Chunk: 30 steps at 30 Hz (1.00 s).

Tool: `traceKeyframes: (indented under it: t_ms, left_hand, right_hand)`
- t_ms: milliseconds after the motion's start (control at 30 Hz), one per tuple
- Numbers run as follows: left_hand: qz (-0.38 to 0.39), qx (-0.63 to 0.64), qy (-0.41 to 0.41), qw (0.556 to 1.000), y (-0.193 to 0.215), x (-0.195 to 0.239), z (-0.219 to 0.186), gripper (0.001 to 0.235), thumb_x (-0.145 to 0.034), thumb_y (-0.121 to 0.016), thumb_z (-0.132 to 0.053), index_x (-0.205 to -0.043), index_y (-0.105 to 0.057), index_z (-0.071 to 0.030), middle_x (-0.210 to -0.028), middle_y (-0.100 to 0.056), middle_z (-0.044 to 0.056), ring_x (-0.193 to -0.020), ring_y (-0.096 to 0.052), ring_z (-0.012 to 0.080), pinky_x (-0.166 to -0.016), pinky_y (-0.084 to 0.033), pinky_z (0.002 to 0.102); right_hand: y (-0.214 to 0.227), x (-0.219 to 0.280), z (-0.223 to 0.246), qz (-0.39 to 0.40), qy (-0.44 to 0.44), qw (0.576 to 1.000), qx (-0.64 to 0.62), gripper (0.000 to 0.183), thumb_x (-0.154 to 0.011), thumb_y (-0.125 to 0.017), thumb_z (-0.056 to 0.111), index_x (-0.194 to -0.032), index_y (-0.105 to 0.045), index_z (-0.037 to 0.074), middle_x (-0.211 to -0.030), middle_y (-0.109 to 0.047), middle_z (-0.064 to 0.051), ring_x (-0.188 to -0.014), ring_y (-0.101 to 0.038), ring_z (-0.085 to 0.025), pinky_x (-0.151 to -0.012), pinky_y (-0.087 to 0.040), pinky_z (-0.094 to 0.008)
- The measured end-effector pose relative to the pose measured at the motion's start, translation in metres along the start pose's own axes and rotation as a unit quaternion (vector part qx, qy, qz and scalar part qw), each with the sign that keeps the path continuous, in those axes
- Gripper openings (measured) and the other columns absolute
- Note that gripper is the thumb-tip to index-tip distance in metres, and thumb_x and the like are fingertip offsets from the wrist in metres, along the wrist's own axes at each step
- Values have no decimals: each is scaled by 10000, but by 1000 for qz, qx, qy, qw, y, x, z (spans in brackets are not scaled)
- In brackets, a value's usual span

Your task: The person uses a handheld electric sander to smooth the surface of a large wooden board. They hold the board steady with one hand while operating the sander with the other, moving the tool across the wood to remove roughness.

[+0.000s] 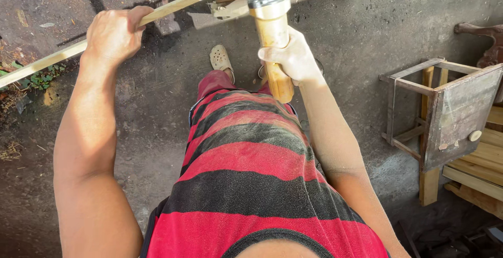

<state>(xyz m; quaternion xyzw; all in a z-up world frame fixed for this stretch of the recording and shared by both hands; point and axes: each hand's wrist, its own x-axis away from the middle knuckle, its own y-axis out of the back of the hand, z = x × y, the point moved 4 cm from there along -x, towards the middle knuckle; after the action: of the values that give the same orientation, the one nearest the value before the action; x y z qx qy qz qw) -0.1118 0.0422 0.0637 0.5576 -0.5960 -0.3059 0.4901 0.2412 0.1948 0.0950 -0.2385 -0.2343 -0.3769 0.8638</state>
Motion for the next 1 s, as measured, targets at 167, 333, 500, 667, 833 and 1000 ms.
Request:
traceKeyframes:
  t_ms: [167,333,500,667,833,1000]
  left_hand:
    - [-3,-44,-3,999,0,3,-3,294,-1012,-681,-98,-1291,-721,-181,-973,-758,120,-868,-728,343,-802,-582,489]
    - [-17,-91,2,996,-4,9,-4,302,-987,-731,-141,-1279,-734,-217,-984,-766,83,-904,-735,307,-834,-586,451]
    - [-6,-115,78,990,-13,13,2,231,-1020,-756,-145,-1231,-731,-234,-933,-762,55,-868,-729,269,-827,-582,417]
    - [-11,-180,141,974,-37,16,11,158,-1046,-756,-164,-1173,-805,-244,-890,-774,40,-796,-726,218,-819,-596,397]
    - [-34,-127,141,981,-55,-38,-27,112,-1069,-716,-150,-1128,-791,-90,-924,-764,101,-728,-728,203,-842,-607,392]
    - [-245,-111,-47,962,-99,-173,-167,85,-856,-741,-46,-921,-685,-40,-836,-702,120,-754,-696,286,-740,-533,420]
  right_hand:
    - [74,5,11,-82,10,996,-24,352,-805,-756,90,-1101,-601,-20,-864,-675,-103,-700,-690,-199,-654,-604,-345]
    - [151,3,26,-95,33,994,-51,372,-833,-736,134,-1128,-596,-45,-900,-684,-143,-719,-698,-230,-669,-611,-367]
    - [222,0,43,-91,39,994,-48,359,-832,-714,128,-1127,-595,-38,-887,-679,-146,-708,-694,-232,-656,-615,-374]
    - [296,-4,56,-99,47,993,-46,355,-840,-709,120,-1133,-585,-37,-886,-676,-148,-712,-693,-228,-663,-618,-374]
    - [333,9,55,-72,71,993,-53,407,-833,-681,112,-1208,-590,-20,-863,-667,-142,-709,-678,-213,-669,-613,-365]
    - [301,16,38,-37,26,998,-48,374,-787,-738,72,-1110,-571,-16,-866,-672,-121,-698,-685,-206,-661,-612,-355]
